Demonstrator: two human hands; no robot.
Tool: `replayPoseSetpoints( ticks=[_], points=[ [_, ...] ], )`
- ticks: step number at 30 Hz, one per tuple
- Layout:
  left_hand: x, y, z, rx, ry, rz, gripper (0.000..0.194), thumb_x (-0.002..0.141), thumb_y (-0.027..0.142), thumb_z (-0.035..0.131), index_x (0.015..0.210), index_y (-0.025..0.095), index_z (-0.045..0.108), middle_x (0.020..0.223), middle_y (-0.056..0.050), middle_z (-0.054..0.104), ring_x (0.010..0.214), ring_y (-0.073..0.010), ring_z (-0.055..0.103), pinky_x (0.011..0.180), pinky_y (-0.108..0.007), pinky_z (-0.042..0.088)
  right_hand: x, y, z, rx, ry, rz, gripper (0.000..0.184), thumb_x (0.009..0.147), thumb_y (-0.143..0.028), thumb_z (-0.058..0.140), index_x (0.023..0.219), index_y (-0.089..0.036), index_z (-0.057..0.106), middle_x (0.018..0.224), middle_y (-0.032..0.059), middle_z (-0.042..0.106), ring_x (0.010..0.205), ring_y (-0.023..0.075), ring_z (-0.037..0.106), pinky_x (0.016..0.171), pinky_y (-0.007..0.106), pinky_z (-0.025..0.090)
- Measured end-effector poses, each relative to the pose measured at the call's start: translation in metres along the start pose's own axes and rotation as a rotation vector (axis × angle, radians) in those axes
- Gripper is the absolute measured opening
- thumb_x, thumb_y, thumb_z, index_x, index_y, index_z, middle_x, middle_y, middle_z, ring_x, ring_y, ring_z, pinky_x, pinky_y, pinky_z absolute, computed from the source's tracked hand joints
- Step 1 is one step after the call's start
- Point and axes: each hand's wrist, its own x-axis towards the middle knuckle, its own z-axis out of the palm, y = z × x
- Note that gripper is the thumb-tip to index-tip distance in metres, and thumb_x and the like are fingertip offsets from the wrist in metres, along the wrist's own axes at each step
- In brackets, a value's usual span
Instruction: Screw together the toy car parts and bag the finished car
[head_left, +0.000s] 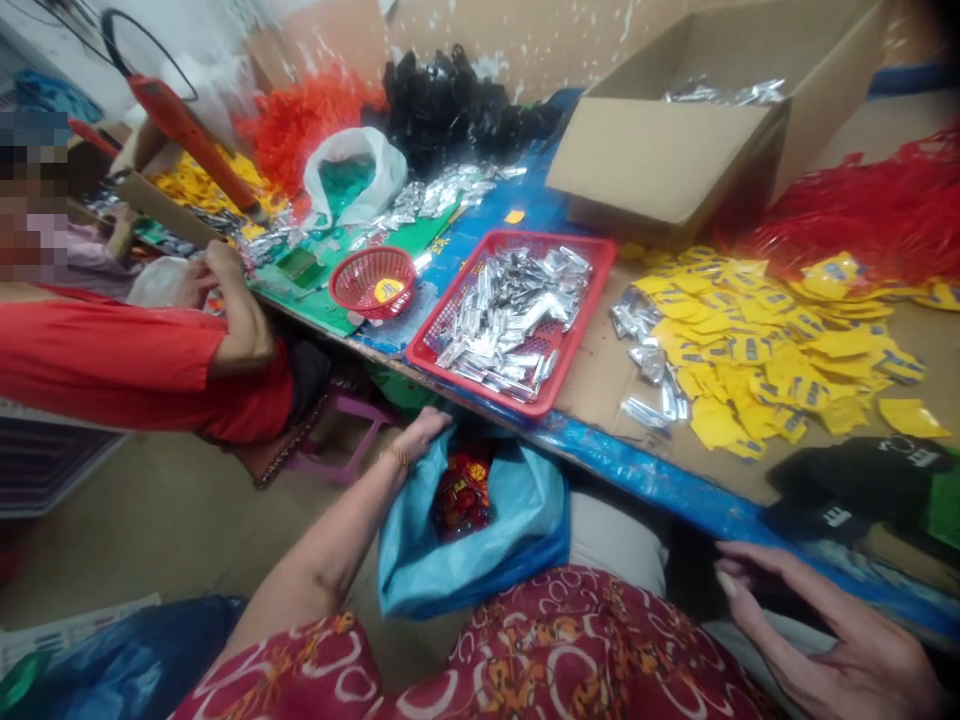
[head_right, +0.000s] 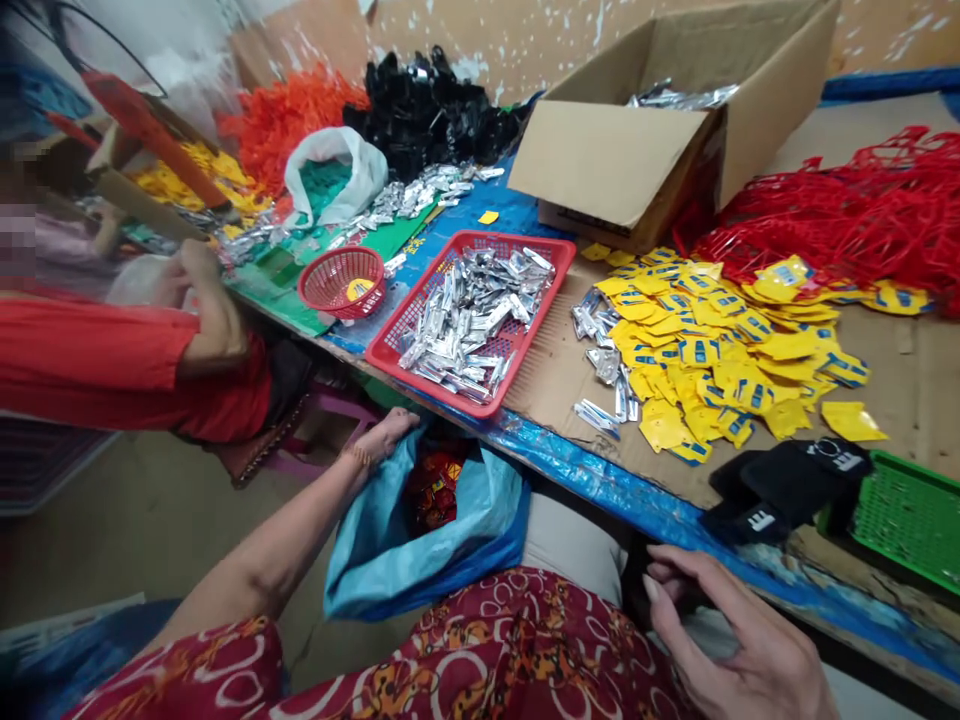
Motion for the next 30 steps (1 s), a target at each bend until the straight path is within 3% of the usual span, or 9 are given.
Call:
replayPoseSetpoints(
  ticks=[4,6,10,15,18,22,25,27,30],
  points=[
    [-0.062,-0.026,0.011,-0.518,-0.005,-0.124,0.026,0.092,0.035,0.06,0.105,0.013,0.063,0.095,-0.004,0.066,0.076,-0.0152,0.064,0.064,-0.03,0.056,0.005,-0.009,-0.003,0.059,0.009,0.02,0.023,0.089,-0.042,0.054,0.098,-0.023,0.065,0.08,0.0001,0.073,0.064,0.0129,0.071,0.053,0.016,0.056],
    [-0.071,-0.043,0.003,-0.706,0.04,-0.18,0.024,0.092,0.034,0.061,0.102,0.013,0.064,0.091,-0.003,0.066,0.07,-0.0129,0.062,0.06,-0.027,0.054,0.008,-0.013,-0.003,0.096,-0.005,0.004,0.021,0.088,-0.039,0.056,0.097,-0.022,0.065,0.079,0.0002,0.073,0.065,0.0121,0.071,0.055,0.014,0.056],
    [-0.035,-0.065,-0.021,-0.882,0.2,-0.323,0.028,0.093,0.035,0.06,0.11,0.014,0.062,0.102,-0.006,0.065,0.079,-0.0158,0.064,0.066,-0.031,0.056,0.011,-0.014,-0.003,0.152,-0.089,-0.044,0.017,0.088,-0.032,0.059,0.102,-0.022,0.064,0.086,-0.0001,0.072,0.069,0.0111,0.07,0.066,0.014,0.057],
    [0.009,-0.069,-0.042,-0.771,0.265,-0.37,0.03,0.093,0.035,0.06,0.114,0.014,0.061,0.109,-0.007,0.065,0.086,-0.0181,0.065,0.071,-0.034,0.057,0.003,-0.005,0.0,0.122,-0.024,-0.039,0.017,0.088,-0.033,0.059,0.1,-0.022,0.064,0.084,-0.0004,0.072,0.07,0.0115,0.071,0.062,0.013,0.055],
    [0.009,-0.065,-0.053,-0.616,0.212,-0.316,0.029,0.093,0.037,0.06,0.108,0.013,0.063,0.103,-0.005,0.066,0.085,-0.0188,0.065,0.072,-0.035,0.057,0.0,-0.006,0.003,0.167,-0.043,-0.005,0.018,0.088,-0.033,0.06,0.1,-0.021,0.065,0.085,0.0003,0.072,0.069,0.0121,0.07,0.063,0.015,0.056],
    [-0.015,-0.049,-0.075,-0.375,0.18,-0.208,0.017,0.084,0.029,0.068,0.09,0.013,0.066,0.09,-0.004,0.067,0.088,-0.022,0.064,0.081,-0.039,0.054,0.007,-0.016,-0.002,0.285,-0.031,-0.015,0.014,0.086,-0.028,0.06,0.096,-0.02,0.066,0.081,0.0003,0.071,0.065,0.011,0.069,0.062,0.015,0.056],
    [-0.042,-0.029,-0.095,-0.235,0.259,-0.095,0.026,0.07,0.025,0.072,0.094,0.017,0.07,0.093,-0.01,0.07,0.106,-0.0348,0.06,0.092,-0.046,0.048,0.011,-0.021,-0.008,0.37,-0.027,0.021,0.012,0.086,-0.024,0.058,0.094,-0.019,0.066,0.077,0.0003,0.07,0.065,0.0108,0.068,0.062,0.014,0.055],
    [-0.057,-0.009,-0.105,-0.184,0.309,0.03,0.036,0.071,0.035,0.068,0.104,0.02,0.07,0.1,-0.011,0.071,0.106,-0.0357,0.061,0.094,-0.046,0.048,0.007,-0.023,-0.007,0.412,-0.069,0.069,0.014,0.086,-0.023,0.056,0.096,-0.019,0.066,0.077,0.0013,0.069,0.067,0.0116,0.069,0.064,0.015,0.056],
    [-0.067,0.037,-0.109,-0.21,0.305,0.384,0.04,0.078,0.046,0.061,0.114,0.03,0.068,0.102,-0.005,0.075,0.089,-0.027,0.069,0.084,-0.037,0.056,-0.006,-0.02,0.007,0.493,-0.096,0.184,0.016,0.083,-0.022,0.054,0.094,-0.017,0.066,0.077,0.0035,0.069,0.069,0.0135,0.068,0.065,0.018,0.055]
  ],
)
